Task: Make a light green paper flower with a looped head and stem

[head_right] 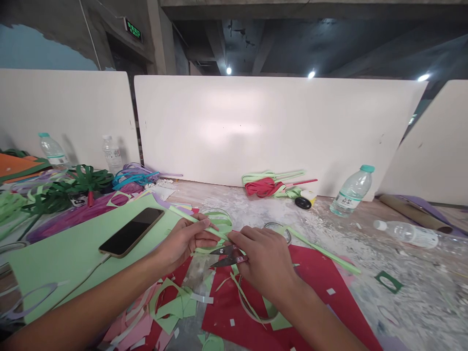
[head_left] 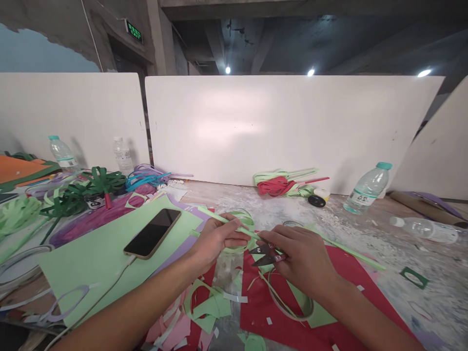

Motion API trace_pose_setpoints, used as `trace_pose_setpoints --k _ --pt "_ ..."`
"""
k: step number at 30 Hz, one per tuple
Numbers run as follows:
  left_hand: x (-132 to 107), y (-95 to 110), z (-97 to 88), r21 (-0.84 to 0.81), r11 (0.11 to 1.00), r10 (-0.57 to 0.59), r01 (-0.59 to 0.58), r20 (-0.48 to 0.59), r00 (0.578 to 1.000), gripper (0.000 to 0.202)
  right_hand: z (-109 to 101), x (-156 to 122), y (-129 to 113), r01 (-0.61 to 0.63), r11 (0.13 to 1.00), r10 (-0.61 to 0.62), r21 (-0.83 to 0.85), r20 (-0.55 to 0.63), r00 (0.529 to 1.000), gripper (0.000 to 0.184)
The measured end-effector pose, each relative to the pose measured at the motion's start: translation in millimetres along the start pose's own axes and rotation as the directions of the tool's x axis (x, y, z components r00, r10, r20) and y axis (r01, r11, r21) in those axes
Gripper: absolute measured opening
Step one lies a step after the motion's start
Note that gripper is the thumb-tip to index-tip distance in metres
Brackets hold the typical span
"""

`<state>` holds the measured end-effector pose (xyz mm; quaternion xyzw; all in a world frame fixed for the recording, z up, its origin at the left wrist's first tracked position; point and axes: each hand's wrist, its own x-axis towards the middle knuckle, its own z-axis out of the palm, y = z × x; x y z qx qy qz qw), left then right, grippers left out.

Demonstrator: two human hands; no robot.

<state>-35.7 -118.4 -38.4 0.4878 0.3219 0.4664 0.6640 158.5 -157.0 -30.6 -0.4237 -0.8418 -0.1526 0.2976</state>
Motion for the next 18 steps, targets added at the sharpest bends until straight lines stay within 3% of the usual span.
trace_pose_setpoints --k 9,14,18 --pt "3.3 -2.3 -4.3 0.075 0.995 0.054 -0.062 0.1 0.994 0.022 0.7 -1.1 4.9 -0.085 0.995 0.085 0.048 -0.004 0.996 0.04" --pt "2.6 -3.8 -2.9 0.089 0.992 0.081 -0.09 0.093 0.992 0.022 -6.1 2.5 1.6 -0.246 0.967 0.238 0.072 0.113 0.965 0.017" --pt "0.9 -1.0 0.3 0.052 0.993 0.096 -0.101 0.088 0.991 0.021 -9.5 3.9 -0.3 -0.2 0.979 0.204 -0.045 0.132 0.97 0.026"
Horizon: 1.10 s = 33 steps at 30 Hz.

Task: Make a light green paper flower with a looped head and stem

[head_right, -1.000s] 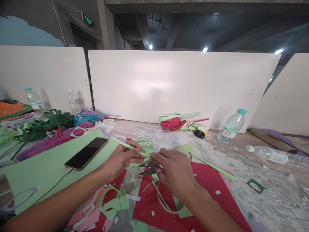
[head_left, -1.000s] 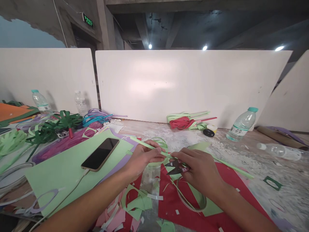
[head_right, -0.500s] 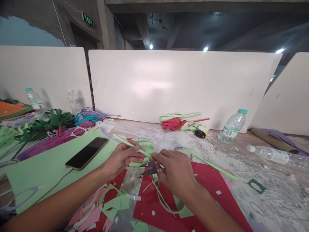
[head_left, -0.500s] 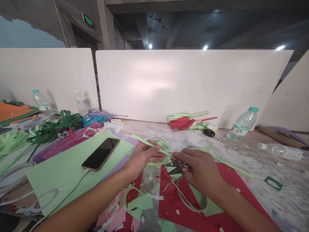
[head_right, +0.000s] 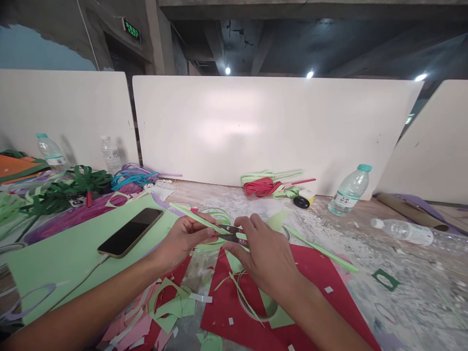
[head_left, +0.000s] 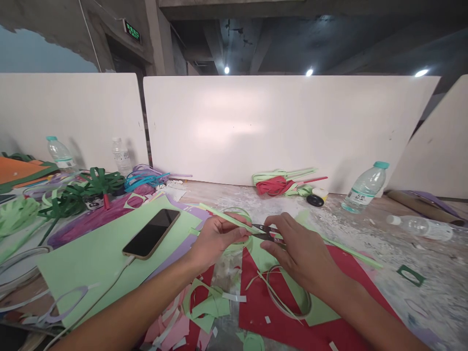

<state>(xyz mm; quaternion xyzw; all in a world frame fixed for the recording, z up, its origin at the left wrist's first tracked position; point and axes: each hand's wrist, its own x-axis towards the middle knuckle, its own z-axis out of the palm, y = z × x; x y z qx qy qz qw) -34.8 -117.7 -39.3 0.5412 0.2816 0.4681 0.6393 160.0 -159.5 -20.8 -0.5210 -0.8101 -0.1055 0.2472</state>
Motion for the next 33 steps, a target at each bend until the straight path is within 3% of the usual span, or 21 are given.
trace_pose_setpoints --k 8,21,33 --pt "-2.6 1.1 2.2 -0.028 0.999 -0.03 0.03 -0.003 1.0 0.023 7.1 -0.4 1.3 0.078 0.978 -0.099 -0.195 -0.101 0.99 0.034" --pt "-3.9 1.7 6.3 0.001 1.0 0.0 0.0 -0.158 0.987 0.024 8.5 0.3 1.1 0.122 0.977 -0.163 -0.177 -0.242 0.957 0.032" --pt "-7.0 1.7 11.3 0.112 0.99 0.107 -0.09 -0.157 0.982 0.022 7.4 0.6 1.0 0.126 0.987 -0.148 -0.099 -0.264 0.953 0.032"
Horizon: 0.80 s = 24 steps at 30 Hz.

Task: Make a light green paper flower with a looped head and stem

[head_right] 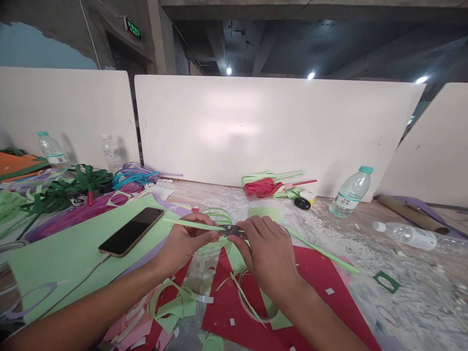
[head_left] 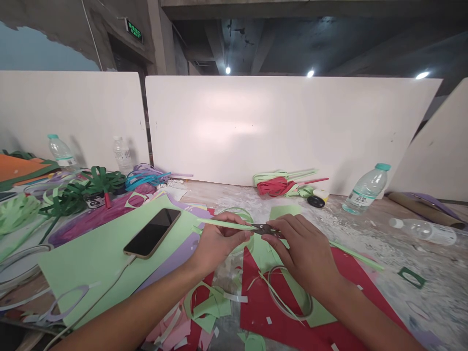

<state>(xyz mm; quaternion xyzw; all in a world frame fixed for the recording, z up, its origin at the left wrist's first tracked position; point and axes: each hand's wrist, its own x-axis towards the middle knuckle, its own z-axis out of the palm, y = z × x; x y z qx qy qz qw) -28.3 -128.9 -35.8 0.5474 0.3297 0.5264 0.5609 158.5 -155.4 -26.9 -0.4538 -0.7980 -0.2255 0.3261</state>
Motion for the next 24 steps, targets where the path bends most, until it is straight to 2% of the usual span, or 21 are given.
trace_pose_setpoints --k 7,10,24 --pt "-0.1 -0.5 -1.9 0.026 0.999 0.044 -0.045 0.032 0.999 0.02 -0.4 -0.7 -0.6 -0.022 0.999 0.021 0.046 0.016 1.0 0.028" --pt "0.2 -1.0 -2.3 0.046 0.997 0.054 -0.055 0.015 0.998 0.021 -0.6 -0.5 -1.0 -0.029 0.998 0.028 0.059 0.018 0.999 0.028" --pt "-0.8 2.0 -0.9 0.061 0.998 0.032 -0.032 0.0 0.999 0.02 -1.4 -0.1 -2.2 -0.024 0.999 0.025 0.031 -0.006 1.0 0.027"
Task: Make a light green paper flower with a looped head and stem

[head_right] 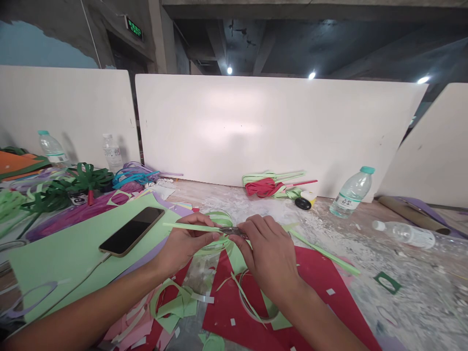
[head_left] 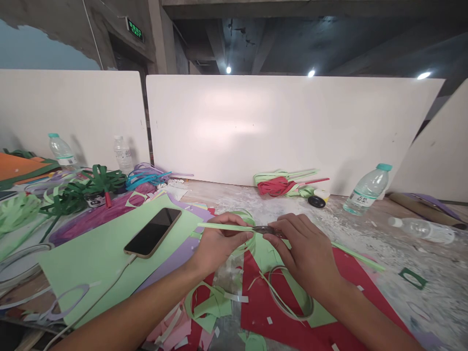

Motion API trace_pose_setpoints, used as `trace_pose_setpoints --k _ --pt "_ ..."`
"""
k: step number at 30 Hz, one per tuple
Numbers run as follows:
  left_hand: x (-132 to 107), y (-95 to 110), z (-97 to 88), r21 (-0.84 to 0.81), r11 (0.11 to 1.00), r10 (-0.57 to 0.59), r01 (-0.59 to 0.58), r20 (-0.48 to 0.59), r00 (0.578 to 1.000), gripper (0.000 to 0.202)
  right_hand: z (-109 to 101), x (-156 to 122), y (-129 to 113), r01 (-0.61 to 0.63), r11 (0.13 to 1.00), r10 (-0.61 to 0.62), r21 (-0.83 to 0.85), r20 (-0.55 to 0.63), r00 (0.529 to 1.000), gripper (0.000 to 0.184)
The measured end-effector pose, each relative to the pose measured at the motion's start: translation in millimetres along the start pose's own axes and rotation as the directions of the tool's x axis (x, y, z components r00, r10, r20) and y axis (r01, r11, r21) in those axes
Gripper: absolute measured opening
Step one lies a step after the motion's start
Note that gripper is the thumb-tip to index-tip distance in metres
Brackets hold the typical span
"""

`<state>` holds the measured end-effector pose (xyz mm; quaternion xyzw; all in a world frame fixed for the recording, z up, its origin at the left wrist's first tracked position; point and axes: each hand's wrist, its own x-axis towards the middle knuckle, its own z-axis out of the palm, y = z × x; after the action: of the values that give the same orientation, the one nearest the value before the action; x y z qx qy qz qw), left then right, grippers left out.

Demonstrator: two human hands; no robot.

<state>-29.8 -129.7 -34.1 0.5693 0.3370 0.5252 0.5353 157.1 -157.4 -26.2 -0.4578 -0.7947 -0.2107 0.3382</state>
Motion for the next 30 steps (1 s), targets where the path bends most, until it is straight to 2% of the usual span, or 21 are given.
trace_pose_setpoints --k 18,30 --pt "0.9 0.0 -1.7 0.005 1.0 -0.023 0.023 0.008 1.0 0.018 0.2 -1.0 1.2 0.015 1.0 -0.015 0.008 0.001 1.0 0.023" --pt "1.9 -5.5 -3.9 0.029 1.0 0.008 -0.009 0.032 0.999 0.018 -0.4 -0.8 1.0 0.024 1.0 -0.024 0.009 -0.019 1.0 0.024"
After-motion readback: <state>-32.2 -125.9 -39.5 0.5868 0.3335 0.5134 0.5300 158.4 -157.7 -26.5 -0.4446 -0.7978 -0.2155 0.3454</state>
